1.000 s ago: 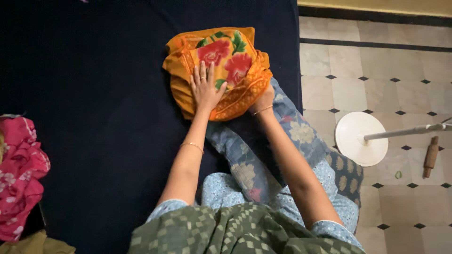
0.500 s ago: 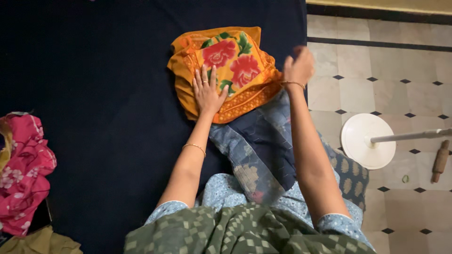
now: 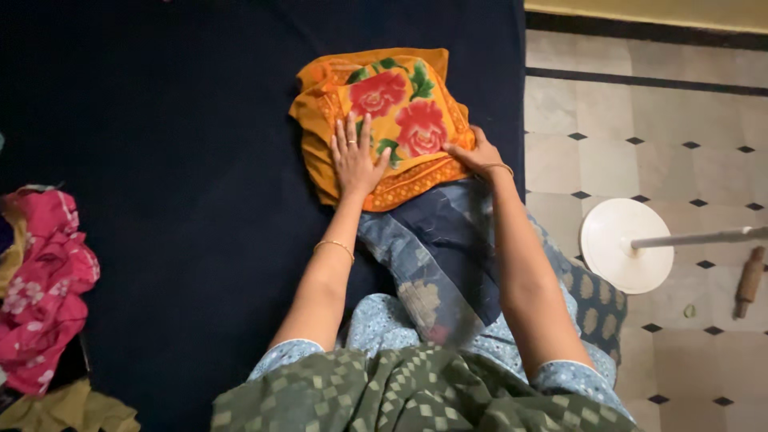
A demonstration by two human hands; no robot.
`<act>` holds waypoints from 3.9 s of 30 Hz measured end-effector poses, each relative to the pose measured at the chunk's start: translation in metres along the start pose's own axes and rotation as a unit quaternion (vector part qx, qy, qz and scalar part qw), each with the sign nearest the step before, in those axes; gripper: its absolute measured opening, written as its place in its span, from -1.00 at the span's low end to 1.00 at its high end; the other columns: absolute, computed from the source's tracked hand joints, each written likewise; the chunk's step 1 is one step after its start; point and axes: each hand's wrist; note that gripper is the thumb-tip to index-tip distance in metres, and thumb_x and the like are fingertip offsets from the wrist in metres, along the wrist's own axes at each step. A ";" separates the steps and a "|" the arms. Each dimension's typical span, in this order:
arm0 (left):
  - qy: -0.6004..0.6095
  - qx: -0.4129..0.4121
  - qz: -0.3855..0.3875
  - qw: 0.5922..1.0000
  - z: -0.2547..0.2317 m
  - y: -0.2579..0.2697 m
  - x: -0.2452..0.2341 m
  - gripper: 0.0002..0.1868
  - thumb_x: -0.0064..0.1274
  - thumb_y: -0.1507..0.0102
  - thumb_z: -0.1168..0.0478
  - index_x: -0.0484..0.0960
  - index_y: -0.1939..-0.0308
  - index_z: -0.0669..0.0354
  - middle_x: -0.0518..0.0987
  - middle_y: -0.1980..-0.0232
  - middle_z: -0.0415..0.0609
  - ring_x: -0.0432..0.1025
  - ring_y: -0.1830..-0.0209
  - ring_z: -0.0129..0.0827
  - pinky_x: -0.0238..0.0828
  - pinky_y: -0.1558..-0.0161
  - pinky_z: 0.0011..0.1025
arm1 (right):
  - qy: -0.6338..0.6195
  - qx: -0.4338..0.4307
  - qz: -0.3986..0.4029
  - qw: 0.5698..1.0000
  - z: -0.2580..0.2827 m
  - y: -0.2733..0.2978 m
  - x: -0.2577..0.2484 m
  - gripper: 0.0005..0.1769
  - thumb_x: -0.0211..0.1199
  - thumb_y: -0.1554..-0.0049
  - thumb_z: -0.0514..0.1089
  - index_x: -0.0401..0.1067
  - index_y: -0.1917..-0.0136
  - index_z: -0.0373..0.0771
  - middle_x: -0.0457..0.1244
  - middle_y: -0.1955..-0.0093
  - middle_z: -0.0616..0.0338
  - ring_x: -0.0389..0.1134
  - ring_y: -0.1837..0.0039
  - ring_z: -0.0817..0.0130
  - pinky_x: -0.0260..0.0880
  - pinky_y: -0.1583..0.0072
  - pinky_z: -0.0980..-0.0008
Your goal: The person wraps a floral-patterned orange cloth around a blue pillow, folds the edges, and ties the cloth with a string to secure it.
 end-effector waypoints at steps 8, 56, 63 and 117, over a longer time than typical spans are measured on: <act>0.002 -0.001 -0.040 0.999 0.008 0.008 0.014 -0.13 -0.04 -0.35 -0.30 0.09 -0.64 -0.09 0.01 -0.68 0.13 -0.10 -0.67 0.10 -0.18 -0.57 0.07 | 0.023 -0.103 -0.108 0.989 0.043 0.059 -0.006 -0.19 0.56 0.10 0.23 0.44 -0.29 -0.23 0.43 -0.11 -0.04 0.49 -0.16 0.15 0.45 -0.17 0.27; -0.109 0.083 0.026 0.990 -0.033 -0.099 0.084 -0.50 -0.04 -0.29 0.27 0.45 -0.34 0.02 0.52 -0.14 0.01 0.46 -0.01 -0.10 0.45 0.06 -0.16 | 0.347 -0.252 -0.134 0.893 0.068 0.098 0.089 0.03 0.17 -0.13 0.43 -0.05 -0.69 0.00 -0.24 -0.74 -0.05 -0.28 -0.72 -0.09 -0.29 -0.57 -0.28; -0.075 0.059 -0.014 0.995 -0.039 -0.047 0.069 -0.68 -0.06 -0.32 0.24 0.54 -0.16 0.09 0.52 -0.21 -0.01 0.40 -0.14 -0.07 0.36 -0.19 -0.10 | 0.339 -0.243 -0.164 0.894 0.071 0.057 0.090 0.10 0.17 -0.15 0.45 -0.12 -0.72 -0.06 -0.26 -0.75 -0.09 -0.27 -0.73 -0.07 -0.27 -0.57 -0.28; -0.014 0.099 -0.081 0.992 -0.059 0.022 0.043 -0.48 0.10 -0.22 0.10 0.46 -0.29 -0.10 0.33 -0.48 -0.12 0.19 -0.48 -0.04 0.02 -0.41 0.16 | 0.359 -0.214 -0.247 0.874 0.045 0.051 0.034 -0.80 0.08 -0.19 -0.24 0.37 -0.10 -0.14 0.31 0.01 0.12 0.38 -0.07 0.07 0.42 0.07 0.14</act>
Point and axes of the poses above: each hand's wrist, its own y-axis away from the middle knuckle, its own x-axis out of the palm, z = x × y
